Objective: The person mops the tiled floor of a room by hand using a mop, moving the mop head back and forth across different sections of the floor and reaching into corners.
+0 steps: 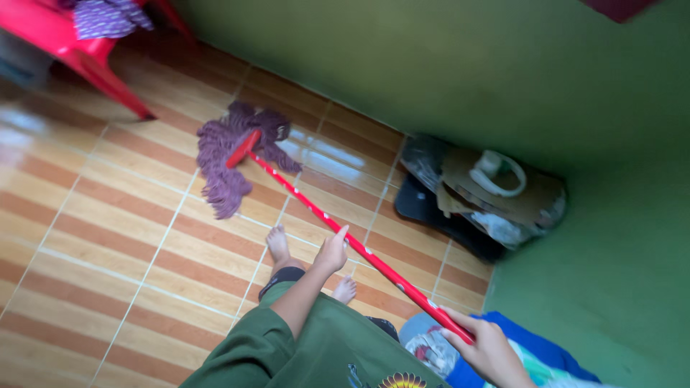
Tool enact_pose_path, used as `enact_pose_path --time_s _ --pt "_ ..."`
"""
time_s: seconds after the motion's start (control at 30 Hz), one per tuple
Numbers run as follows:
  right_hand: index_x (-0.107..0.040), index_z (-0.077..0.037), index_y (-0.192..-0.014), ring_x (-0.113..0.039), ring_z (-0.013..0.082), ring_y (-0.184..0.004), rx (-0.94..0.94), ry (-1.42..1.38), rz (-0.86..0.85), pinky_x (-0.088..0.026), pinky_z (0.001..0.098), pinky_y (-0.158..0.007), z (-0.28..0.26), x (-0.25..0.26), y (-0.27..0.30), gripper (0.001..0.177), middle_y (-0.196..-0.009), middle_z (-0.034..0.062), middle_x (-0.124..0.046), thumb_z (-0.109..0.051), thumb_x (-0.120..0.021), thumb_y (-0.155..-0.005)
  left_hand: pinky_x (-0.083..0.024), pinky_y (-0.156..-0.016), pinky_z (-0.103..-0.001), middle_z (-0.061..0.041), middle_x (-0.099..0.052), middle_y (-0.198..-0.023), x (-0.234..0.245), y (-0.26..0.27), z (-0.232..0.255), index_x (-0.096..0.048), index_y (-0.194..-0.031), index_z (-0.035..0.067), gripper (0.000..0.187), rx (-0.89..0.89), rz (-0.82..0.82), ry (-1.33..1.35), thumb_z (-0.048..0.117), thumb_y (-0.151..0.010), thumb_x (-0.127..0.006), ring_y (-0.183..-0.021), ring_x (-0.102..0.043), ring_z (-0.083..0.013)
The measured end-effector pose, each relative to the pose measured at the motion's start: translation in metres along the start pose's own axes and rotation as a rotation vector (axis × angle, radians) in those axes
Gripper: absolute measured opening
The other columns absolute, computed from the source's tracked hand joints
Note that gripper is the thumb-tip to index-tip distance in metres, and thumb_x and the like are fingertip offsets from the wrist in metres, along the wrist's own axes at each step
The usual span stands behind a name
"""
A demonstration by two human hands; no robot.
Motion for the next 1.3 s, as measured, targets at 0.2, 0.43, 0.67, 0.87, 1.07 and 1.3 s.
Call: enact_pose_path --time_s 0.2,0.43,0.67,0.87,1.07,1.3 --pt "-0.068 -0.023 -0.136 -0.068 0.0368 -0.058 0.107 0.219 -0.074 -0.055 0.0437 -0.065 -0.167 -0.016 -0.147 0.053 -0.068 0.0273 -0.065 -0.037 -0.073 -0.086 -0.049 -0.101 -0.050 -0.025 -0.053 -0.142 0.145 -0.024 0.017 -0.036 -0.156 0.019 0.075 -0.007 0.253 0.142 -0.006 -0.087 -0.051 -0.123 -0.057 -0.0444" --pt "-0.070 -0.015 -0.130 -0.076 0.0350 -0.074 0.359 0.214 0.006 -0.059 0.0446 -0.072 -0.329 -0.057 -0.290 0.049 -0.083 0.0230 -0.074 -0.034 -0.074 -0.086 -0.049 -0.101 -0.050 -0.025 -0.027 -0.161 0.313 -0.033 0.051 -0.036 -0.155 0.029 0.088 0.019 0.355 -0.046 -0.008 -0.078 -0.057 -0.132 -0.048 -0.0453" --pt "-0.066 -0.025 -0.135 -0.074 0.0367 -0.086 0.263 0.014 -0.102 -0.057 0.0483 -0.080 -0.372 -0.159 -0.387 0.048 -0.098 0.0218 -0.076 -0.033 -0.063 -0.088 -0.038 -0.115 -0.049 -0.023 -0.025 -0.163 0.331 -0.077 0.007 -0.052 -0.146 0.022 0.065 -0.018 0.372 -0.253 0.005 -0.086 -0.072 -0.150 -0.031 -0.0426" --pt "-0.056 -0.022 -0.142 -0.070 0.0377 -0.097 0.263 0.051 -0.167 -0.054 0.0485 -0.085 -0.295 -0.174 -0.379 0.059 -0.103 0.0214 -0.074 -0.041 -0.070 -0.088 -0.037 -0.117 -0.045 -0.019 -0.022 -0.167 0.296 -0.048 0.002 -0.050 -0.148 0.024 0.074 -0.056 0.193 -0.219 0.001 -0.081 -0.071 -0.152 -0.029 -0.0366" --pt "-0.069 -0.014 -0.123 -0.074 0.0325 -0.086 0.145 0.057 -0.199 -0.055 0.0444 -0.079 -0.175 -0.119 -0.304 0.048 -0.088 0.0189 -0.074 -0.046 -0.069 -0.088 -0.026 -0.122 -0.047 -0.019 -0.025 -0.163 0.210 -0.045 0.046 -0.049 -0.147 0.023 0.069 -0.116 0.035 -0.405 0.007 -0.084 -0.073 -0.152 -0.023 -0.0424" --pt "-0.073 -0.010 -0.104 -0.069 0.0293 -0.069 0.026 -0.044 -0.156 -0.051 0.0435 -0.067 0.000 -0.059 -0.131 0.041 -0.074 0.0154 -0.071 -0.047 -0.069 -0.087 -0.041 -0.111 -0.049 -0.009 -0.066 -0.120 0.049 -0.020 0.082 -0.073 -0.113 0.021 0.027 -0.301 -0.165 -0.508 0.030 -0.087 -0.077 -0.127 -0.057 -0.0274"
Point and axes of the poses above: each hand's wrist, its own y-axis away from the middle knuckle, its own x-axis out of the back of the hand, z = x × y, the point moved 3 cm from there along -y, towards the middle knuckle
